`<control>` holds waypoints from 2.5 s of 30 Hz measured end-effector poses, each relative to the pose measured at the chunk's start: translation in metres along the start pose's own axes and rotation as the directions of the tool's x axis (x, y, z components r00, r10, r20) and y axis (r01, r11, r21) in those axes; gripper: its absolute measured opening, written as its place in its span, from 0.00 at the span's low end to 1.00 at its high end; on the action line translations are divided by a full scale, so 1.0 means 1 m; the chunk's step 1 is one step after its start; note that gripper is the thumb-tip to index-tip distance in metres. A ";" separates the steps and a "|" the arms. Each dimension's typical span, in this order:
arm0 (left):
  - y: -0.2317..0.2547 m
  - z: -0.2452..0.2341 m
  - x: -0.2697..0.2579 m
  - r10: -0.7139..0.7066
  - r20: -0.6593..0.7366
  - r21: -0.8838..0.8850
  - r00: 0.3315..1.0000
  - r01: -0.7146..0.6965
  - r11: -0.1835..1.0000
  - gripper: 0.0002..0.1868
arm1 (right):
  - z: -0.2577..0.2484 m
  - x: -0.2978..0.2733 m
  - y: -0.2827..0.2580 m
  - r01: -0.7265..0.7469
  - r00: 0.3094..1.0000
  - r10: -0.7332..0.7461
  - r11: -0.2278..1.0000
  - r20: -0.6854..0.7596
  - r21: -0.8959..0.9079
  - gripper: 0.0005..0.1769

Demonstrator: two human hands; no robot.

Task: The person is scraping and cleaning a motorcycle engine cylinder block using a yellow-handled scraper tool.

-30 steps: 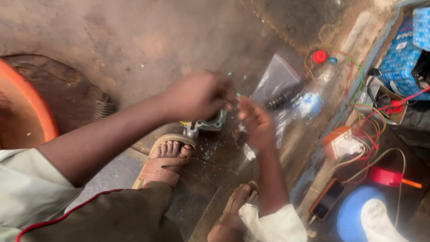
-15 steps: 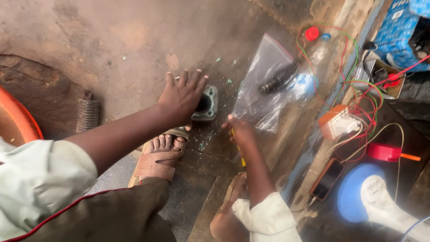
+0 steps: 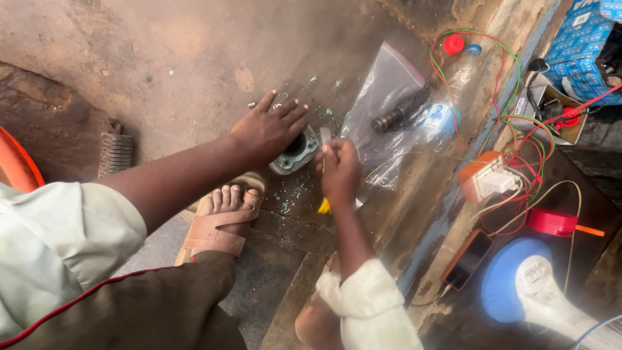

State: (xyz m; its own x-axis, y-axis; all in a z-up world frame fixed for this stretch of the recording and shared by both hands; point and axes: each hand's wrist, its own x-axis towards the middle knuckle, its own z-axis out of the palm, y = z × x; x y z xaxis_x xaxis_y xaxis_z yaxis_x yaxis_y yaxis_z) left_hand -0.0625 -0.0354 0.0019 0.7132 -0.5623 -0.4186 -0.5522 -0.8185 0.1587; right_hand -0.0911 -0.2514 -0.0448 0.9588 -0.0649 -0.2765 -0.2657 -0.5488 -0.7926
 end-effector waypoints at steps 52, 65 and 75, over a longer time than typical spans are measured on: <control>-0.014 -0.002 -0.004 -0.201 0.087 -0.280 0.976 0.217 0.935 0.49 | 0.011 -0.019 0.000 0.191 0.981 -0.187 0.901 0.049 -0.389 0.07; 0.004 -0.021 0.026 -0.678 0.138 -0.476 0.722 0.648 0.594 0.39 | 0.010 -0.014 -0.011 0.137 0.986 -0.131 0.989 0.100 -0.063 0.15; 0.040 0.029 0.056 -0.917 -0.010 -0.692 0.398 0.659 0.293 0.36 | 0.009 -0.034 0.000 0.343 0.935 -0.352 0.924 -0.027 -0.169 0.12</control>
State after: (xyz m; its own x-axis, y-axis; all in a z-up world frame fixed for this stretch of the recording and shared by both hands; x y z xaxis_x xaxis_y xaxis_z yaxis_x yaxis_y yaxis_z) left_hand -0.0576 -0.0958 -0.0413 0.7946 0.5261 -0.3032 0.6072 -0.6926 0.3895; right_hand -0.1248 -0.2420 -0.0401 0.9933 0.1101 0.0354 0.1005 -0.6704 -0.7351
